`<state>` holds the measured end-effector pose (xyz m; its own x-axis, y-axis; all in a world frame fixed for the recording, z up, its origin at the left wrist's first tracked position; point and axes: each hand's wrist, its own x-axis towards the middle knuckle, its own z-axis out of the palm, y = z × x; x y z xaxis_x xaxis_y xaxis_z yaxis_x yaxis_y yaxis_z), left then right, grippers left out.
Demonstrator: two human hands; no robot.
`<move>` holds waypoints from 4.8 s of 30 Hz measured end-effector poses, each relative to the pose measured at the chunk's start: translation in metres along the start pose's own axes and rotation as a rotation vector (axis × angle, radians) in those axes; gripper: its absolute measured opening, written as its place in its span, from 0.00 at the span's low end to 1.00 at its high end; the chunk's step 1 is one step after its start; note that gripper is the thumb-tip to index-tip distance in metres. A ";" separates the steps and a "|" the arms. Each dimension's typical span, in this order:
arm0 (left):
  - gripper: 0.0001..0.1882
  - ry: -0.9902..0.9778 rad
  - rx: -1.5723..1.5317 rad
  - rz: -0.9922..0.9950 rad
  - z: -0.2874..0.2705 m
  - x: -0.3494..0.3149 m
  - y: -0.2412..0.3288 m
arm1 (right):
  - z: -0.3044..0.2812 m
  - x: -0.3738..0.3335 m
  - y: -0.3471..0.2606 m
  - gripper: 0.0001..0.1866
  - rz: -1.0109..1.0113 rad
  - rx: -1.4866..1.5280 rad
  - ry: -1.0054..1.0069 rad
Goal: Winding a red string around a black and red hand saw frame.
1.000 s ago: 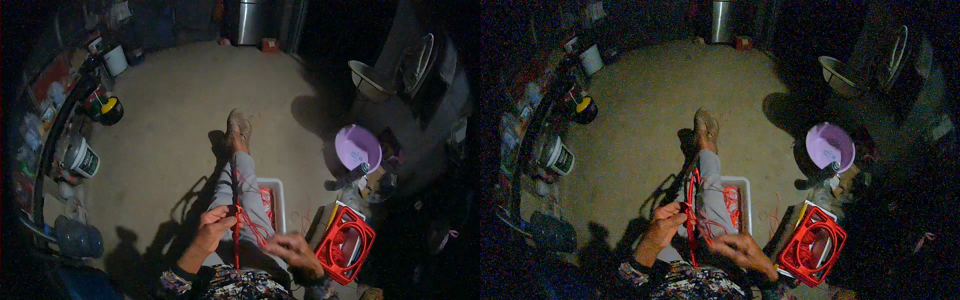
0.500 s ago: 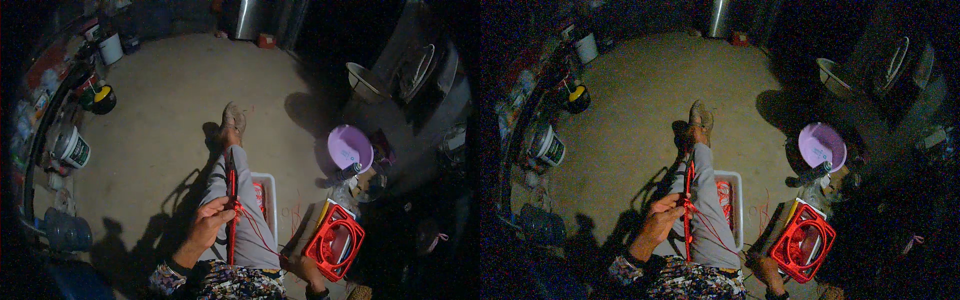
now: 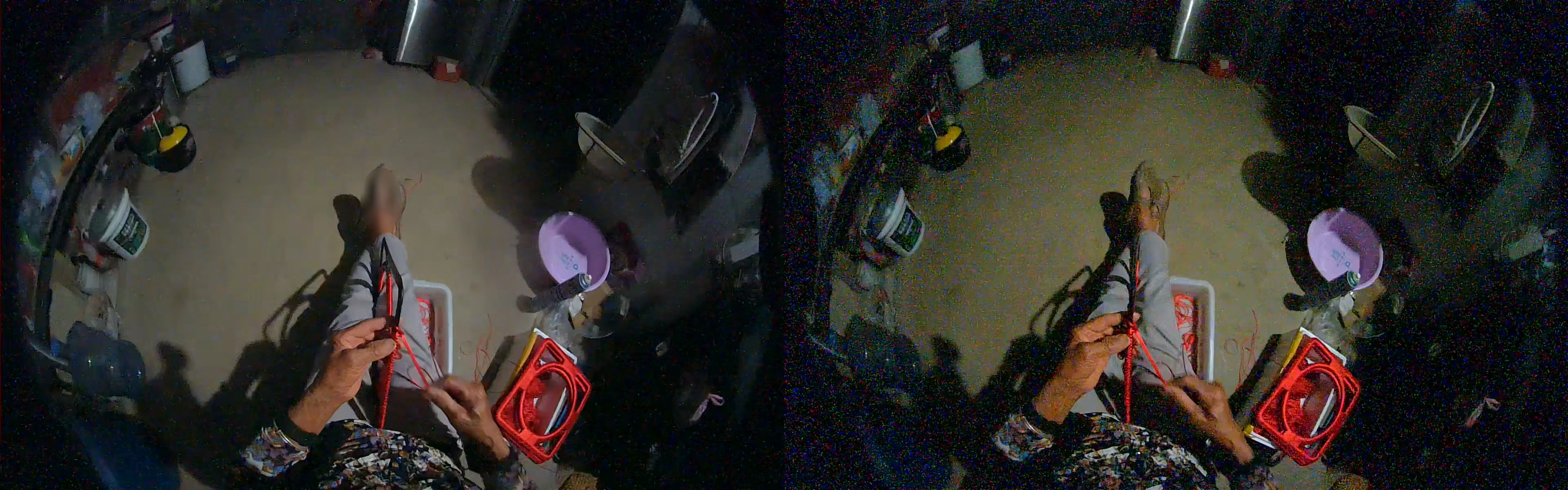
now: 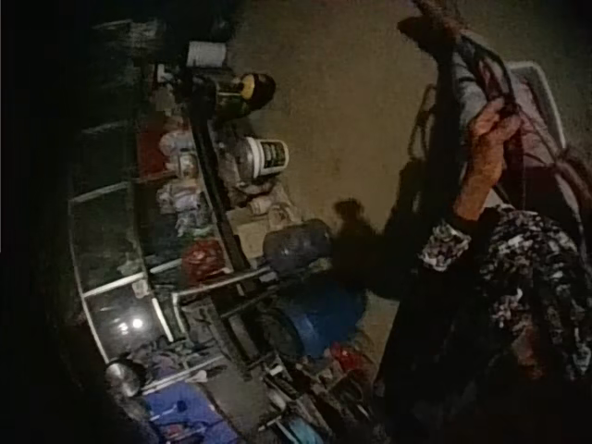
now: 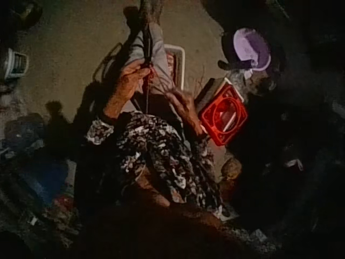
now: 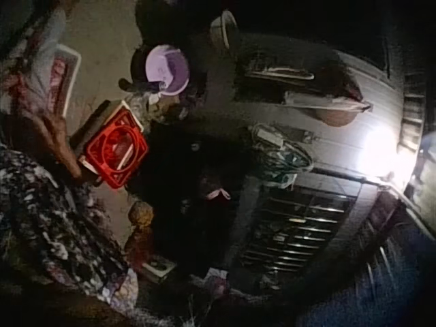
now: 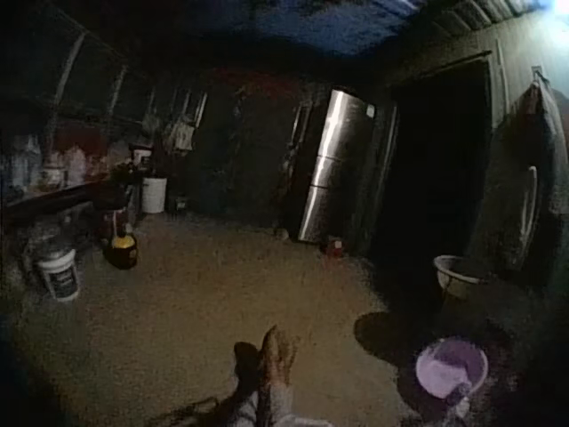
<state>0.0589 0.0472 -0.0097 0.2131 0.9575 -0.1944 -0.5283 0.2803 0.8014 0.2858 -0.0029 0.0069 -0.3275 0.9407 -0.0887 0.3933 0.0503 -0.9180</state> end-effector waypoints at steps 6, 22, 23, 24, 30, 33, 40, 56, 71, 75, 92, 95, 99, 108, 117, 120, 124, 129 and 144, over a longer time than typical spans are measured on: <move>0.22 0.028 -0.029 -0.015 0.014 -0.001 0.000 | -0.023 -0.103 0.095 0.07 0.475 0.275 -0.015; 0.24 0.076 0.052 0.026 0.018 -0.007 0.004 | -0.041 -0.138 0.164 0.16 0.494 -0.140 -0.543; 0.24 0.077 0.062 0.029 0.017 -0.006 0.002 | -0.047 -0.133 0.161 0.16 0.496 -0.157 -0.530; 0.24 0.076 0.076 0.026 0.016 -0.005 0.001 | -0.051 -0.121 0.149 0.17 0.491 -0.167 -0.514; 0.23 0.071 0.006 0.038 0.018 -0.005 -0.001 | -0.026 -0.010 -0.020 0.17 0.300 0.149 0.054; 0.23 0.047 -0.035 0.043 0.015 -0.004 -0.003 | 0.001 0.032 -0.043 0.17 0.114 0.138 0.130; 0.20 0.097 -0.026 0.063 0.009 -0.001 -0.016 | 0.014 0.054 -0.054 0.08 0.281 0.481 0.057; 0.18 0.114 0.100 0.082 0.020 -0.002 -0.012 | 0.019 0.034 -0.050 0.11 0.288 0.784 0.147; 0.19 0.018 0.135 0.007 0.024 0.005 -0.010 | 0.010 0.048 -0.040 0.10 0.253 0.664 0.209; 0.20 0.034 0.127 0.022 0.027 0.004 -0.011 | 0.011 0.046 -0.042 0.12 0.224 0.823 0.193; 0.19 0.126 0.215 0.194 0.037 -0.011 0.004 | 0.042 0.039 -0.047 0.07 -0.192 0.119 0.041; 0.16 0.218 0.526 0.486 0.032 -0.013 0.003 | 0.040 0.038 -0.063 0.05 -0.210 0.062 0.031; 0.09 0.257 0.847 0.751 0.032 -0.012 0.017 | 0.028 0.041 -0.066 0.09 -0.207 -0.046 -0.121; 0.15 0.122 0.432 0.370 0.008 -0.012 0.061 | -0.025 0.062 -0.053 0.12 -0.193 -0.195 0.077; 0.12 0.091 0.224 0.322 0.008 0.016 0.078 | -0.015 0.076 -0.074 0.09 -0.030 0.361 -0.171; 0.12 0.109 0.143 0.214 0.005 0.021 0.071 | 0.007 0.081 -0.064 0.09 -0.103 0.420 -0.115; 0.10 0.166 0.146 0.137 -0.002 0.023 0.052 | 0.027 0.103 -0.042 0.06 -0.049 0.483 0.062; 0.07 0.198 0.144 0.100 -0.008 0.016 0.042 | 0.043 0.121 -0.036 0.07 -0.240 0.306 0.181; 0.07 0.303 0.208 0.105 -0.013 0.016 0.040 | 0.042 0.121 -0.034 0.07 -0.455 0.133 0.254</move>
<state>0.0307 0.0750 0.0118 -0.1027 0.9657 -0.2386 -0.3499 0.1895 0.9174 0.1970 0.0950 0.0108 -0.2151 0.8862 0.4102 0.1424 0.4441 -0.8846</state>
